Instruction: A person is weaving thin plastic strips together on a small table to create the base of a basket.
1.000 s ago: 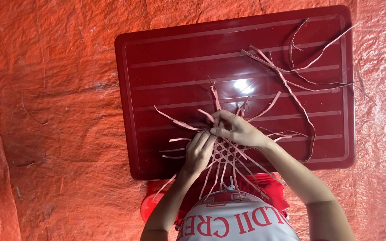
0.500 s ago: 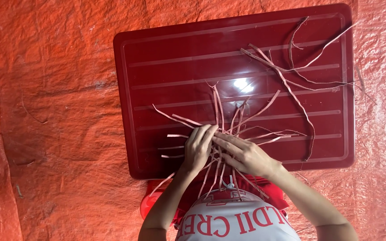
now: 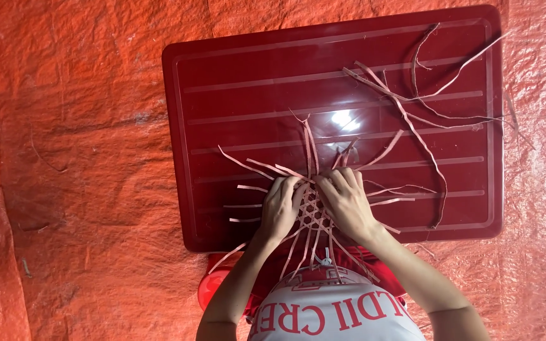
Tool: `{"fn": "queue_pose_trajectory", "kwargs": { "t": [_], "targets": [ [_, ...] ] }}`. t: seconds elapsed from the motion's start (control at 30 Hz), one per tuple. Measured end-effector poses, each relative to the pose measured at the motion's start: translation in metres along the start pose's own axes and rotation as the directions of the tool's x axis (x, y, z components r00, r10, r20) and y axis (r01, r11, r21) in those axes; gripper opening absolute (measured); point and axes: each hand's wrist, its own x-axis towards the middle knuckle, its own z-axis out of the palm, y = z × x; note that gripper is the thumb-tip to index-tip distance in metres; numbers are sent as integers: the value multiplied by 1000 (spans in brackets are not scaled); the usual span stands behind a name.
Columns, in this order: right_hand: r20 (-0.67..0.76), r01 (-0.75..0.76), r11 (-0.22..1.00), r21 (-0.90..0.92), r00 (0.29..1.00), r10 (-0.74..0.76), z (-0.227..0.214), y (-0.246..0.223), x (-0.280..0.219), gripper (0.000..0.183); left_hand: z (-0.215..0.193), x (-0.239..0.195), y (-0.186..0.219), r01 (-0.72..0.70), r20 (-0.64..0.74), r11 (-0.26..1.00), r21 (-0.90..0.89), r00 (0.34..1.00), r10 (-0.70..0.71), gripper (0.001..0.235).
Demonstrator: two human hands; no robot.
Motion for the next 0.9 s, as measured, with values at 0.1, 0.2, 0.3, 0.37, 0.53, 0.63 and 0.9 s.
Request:
{"fn": "queue_pose_trajectory", "kwargs": {
  "t": [0.1,0.2,0.3,0.37,0.53,0.63,0.9],
  "targets": [
    [-27,-58,998,35,998,59,1,-5,2,17,1,1,0,-52,-45,996,68,998,55,21],
    [-49,-32,997,-77,998,28,14,7,-4,20,1,2,-1,-49,-39,998,45,998,51,22],
    [-14,74,974,-213,997,-78,23,10,-8,19,-9,11,12,-40,-17,999,28,999,41,21],
    [1,119,962,-245,992,-122,5,1,5,16,-8,7,8,-59,-1,998,28,998,59,22],
    [78,136,966,-220,989,-122,0,-2,6,13,3,0,-3,-110,-8,994,26,994,110,19],
    [149,-25,984,-174,988,51,21,6,-12,16,14,-13,-20,-121,17,991,54,993,120,17],
    [281,-349,935,63,905,319,21,2,-20,32,5,-6,-8,-108,89,992,58,991,103,17]
  ]
}}
